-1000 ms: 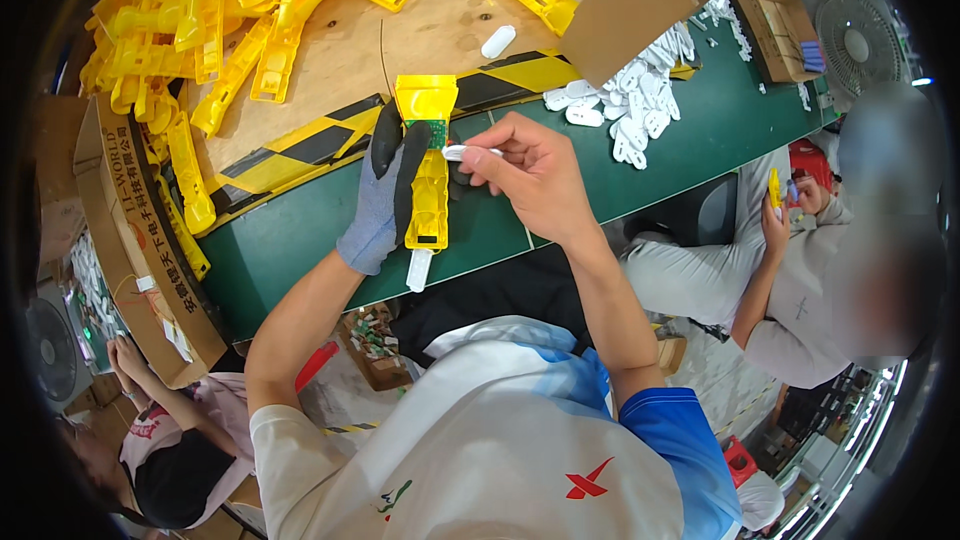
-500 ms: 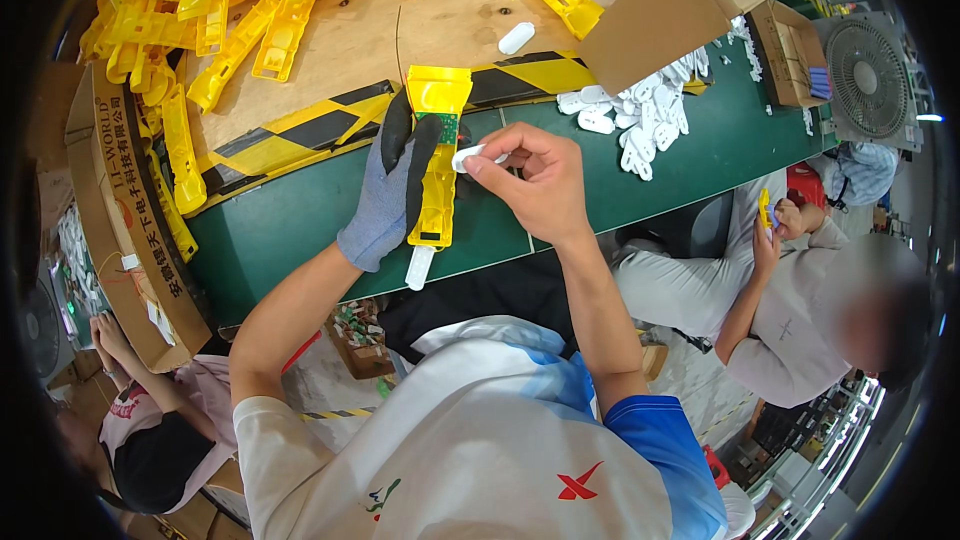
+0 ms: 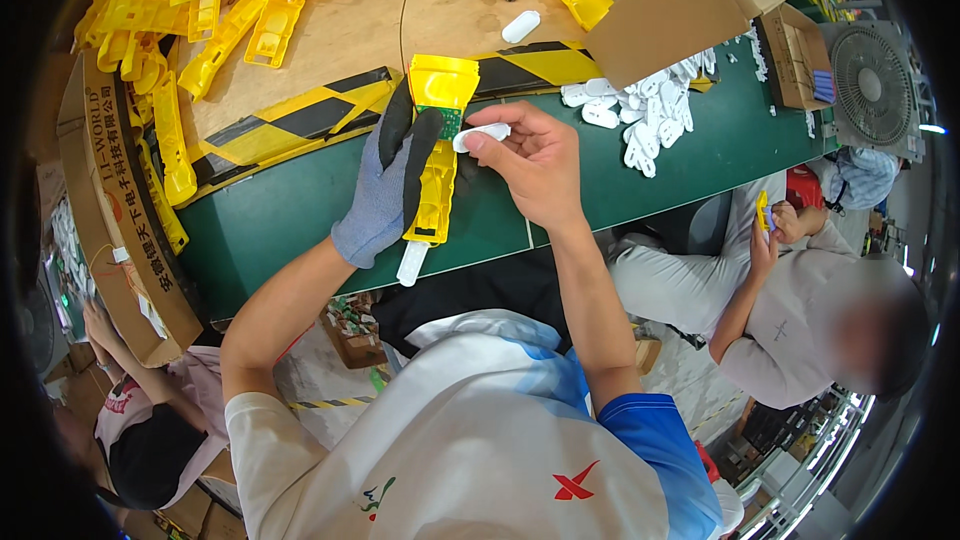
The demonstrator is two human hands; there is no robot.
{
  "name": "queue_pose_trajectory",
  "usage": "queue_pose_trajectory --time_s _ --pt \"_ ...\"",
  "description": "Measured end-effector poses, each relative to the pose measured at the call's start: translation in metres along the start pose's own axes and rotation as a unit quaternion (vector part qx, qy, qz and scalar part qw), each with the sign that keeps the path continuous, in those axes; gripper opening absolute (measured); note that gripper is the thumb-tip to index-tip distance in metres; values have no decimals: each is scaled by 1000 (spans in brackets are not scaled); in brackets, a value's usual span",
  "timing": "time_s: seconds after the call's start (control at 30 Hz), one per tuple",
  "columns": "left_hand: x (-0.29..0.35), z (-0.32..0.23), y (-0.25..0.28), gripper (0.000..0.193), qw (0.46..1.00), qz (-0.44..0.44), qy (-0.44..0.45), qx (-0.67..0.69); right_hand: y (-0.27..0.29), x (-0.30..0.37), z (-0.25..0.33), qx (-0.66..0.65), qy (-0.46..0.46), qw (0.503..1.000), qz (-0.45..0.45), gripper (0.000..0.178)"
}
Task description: The recorder assembles small electronic components into yellow plastic housings.
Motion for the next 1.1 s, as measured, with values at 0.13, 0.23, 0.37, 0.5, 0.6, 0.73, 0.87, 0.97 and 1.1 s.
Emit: queue_pose_trajectory --time_s 0.13,0.23,0.37,0.5,0.6,0.73,0.87,0.97,1.1 --pt "-2 2 3 45 999 13 -30 5 -6 -3 0 21 -27 999 11 20" --pt "-1 3 7 45 1000 5 -18 -23 -7 -5 0 37 -45 998 30 17" --pt "1 0 9 46 998 -12 -4 -58 -10 -6 2 57 -46 996 43 14" --pt "-2 -4 12 48 986 -32 -84 -139 -10 -6 5 67 -43 996 50 12" --pt "-4 -2 13 50 991 -35 -47 -123 -14 -1 0 78 -70 993 46 12" --pt "-8 6 11 51 986 -25 -86 -137 -2 12 10 68 65 990 -105 14" --pt "-3 2 11 44 982 -40 -119 -140 -2 15 7 184 51 962 -197 13" --pt "-4 0 14 45 974 -64 -145 -161 -15 20 13 178 66 968 -162 19" --pt "-2 -6 9 54 991 -46 -68 -104 -16 20 16 32 -59 995 -68 27"
Point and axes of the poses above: each hand's wrist, its own x-axis away from the middle knuckle, its own y-axis out of the back of the hand, z = x × y, the point moved 8 cm from there along -x, towards the middle knuckle, and after that the axes turned 5 degrees about -y, right-handed, at the moved point
